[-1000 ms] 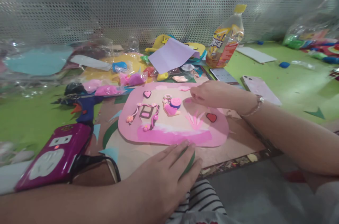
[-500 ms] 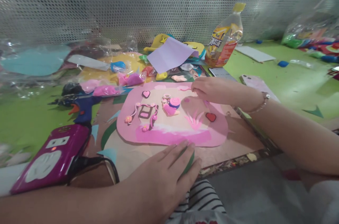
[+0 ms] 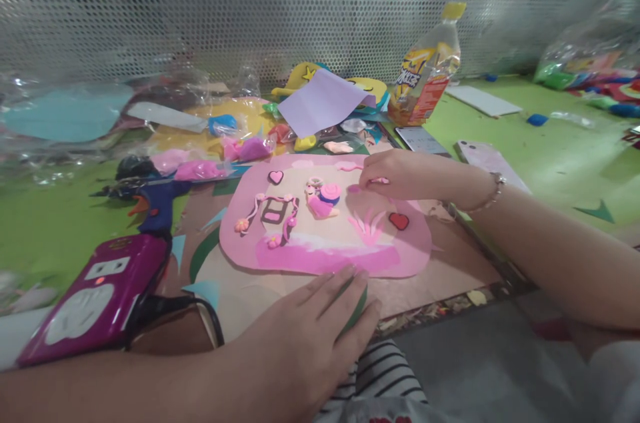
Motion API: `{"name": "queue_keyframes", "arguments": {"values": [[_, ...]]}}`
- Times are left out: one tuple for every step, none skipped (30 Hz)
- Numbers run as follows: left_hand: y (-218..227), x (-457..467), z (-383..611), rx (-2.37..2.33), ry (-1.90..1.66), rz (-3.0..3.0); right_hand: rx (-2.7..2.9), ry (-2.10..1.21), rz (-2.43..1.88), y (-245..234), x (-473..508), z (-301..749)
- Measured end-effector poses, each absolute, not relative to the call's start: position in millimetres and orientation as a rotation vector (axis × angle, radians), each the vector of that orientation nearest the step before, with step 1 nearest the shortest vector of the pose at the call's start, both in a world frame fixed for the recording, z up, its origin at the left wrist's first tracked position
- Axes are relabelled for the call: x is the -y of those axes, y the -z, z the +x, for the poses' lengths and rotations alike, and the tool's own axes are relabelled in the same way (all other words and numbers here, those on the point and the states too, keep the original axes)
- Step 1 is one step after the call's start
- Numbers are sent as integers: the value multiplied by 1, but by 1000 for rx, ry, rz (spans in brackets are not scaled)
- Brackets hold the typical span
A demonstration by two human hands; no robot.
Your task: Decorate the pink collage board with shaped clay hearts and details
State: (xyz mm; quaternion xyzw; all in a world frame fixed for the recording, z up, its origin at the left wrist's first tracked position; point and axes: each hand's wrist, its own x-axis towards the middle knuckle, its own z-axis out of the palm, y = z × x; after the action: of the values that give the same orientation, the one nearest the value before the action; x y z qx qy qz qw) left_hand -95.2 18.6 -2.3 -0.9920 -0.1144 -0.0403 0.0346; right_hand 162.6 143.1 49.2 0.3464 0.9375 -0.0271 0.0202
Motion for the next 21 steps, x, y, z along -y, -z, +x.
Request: {"name": "queue_keyframes", "arguments": {"values": [[2, -19, -95, 345, 127, -3049, -2907, 80, 1063, -50, -143, 163], [2, -19, -96, 341, 125, -3049, -2905, 72, 1058, -51, -142, 163], [2, -18, -96, 345, 121, -3047, -2903, 60, 1054, -52, -141, 163], [3, -18, -96, 350, 112, -3046, -2901, 47, 1053, -53, -140, 163], [3, -18, -96, 355, 110, -3044, -2901, 39, 1053, -54, -139, 163], [2, -18, -96, 360, 108, -3042, -2902, 40, 1051, -54, -139, 162], [2, -18, -96, 357, 110, -3042, -2903, 51, 1048, -54, -138, 162], [2, -18, -95, 354, 116, -3043, -2900, 68, 1042, -53, -138, 162], [2, -18, -95, 350, 121, -3044, -2894, 86, 1037, -53, -138, 161], [2, -19, -95, 349, 124, -3043, -2884, 100, 1032, -53, -138, 161], [2, -19, -95, 350, 125, -3040, -2874, 107, 1032, -52, -138, 161], [2, -19, -95, 351, 123, -3039, -2867, 106, 1036, -52, -139, 161], [2, -19, -95, 352, 126, -3039, -2864, 103, 1041, -52, -139, 161], [2, -18, -96, 355, 125, -3040, -2867, 99, 1047, -52, -139, 161], [2, -18, -96, 352, 128, -3043, -2871, 93, 1053, -53, -139, 161], [3, -18, -97, 349, 137, -3047, -2874, 88, 1056, -53, -139, 162], [3, -18, -97, 349, 145, -3048, -2876, 83, 1056, -53, -139, 162], [3, -18, -97, 350, 153, -3049, -2874, 83, 1051, -54, -139, 162], [4, -18, -97, 355, 163, -3047, -2873, 82, 1049, -54, -139, 162], [4, -19, -97, 358, 172, -3048, -2871, 85, 1049, -53, -139, 162], [4, -19, -96, 359, 178, -3049, -2871, 89, 1050, -53, -140, 162]]}}
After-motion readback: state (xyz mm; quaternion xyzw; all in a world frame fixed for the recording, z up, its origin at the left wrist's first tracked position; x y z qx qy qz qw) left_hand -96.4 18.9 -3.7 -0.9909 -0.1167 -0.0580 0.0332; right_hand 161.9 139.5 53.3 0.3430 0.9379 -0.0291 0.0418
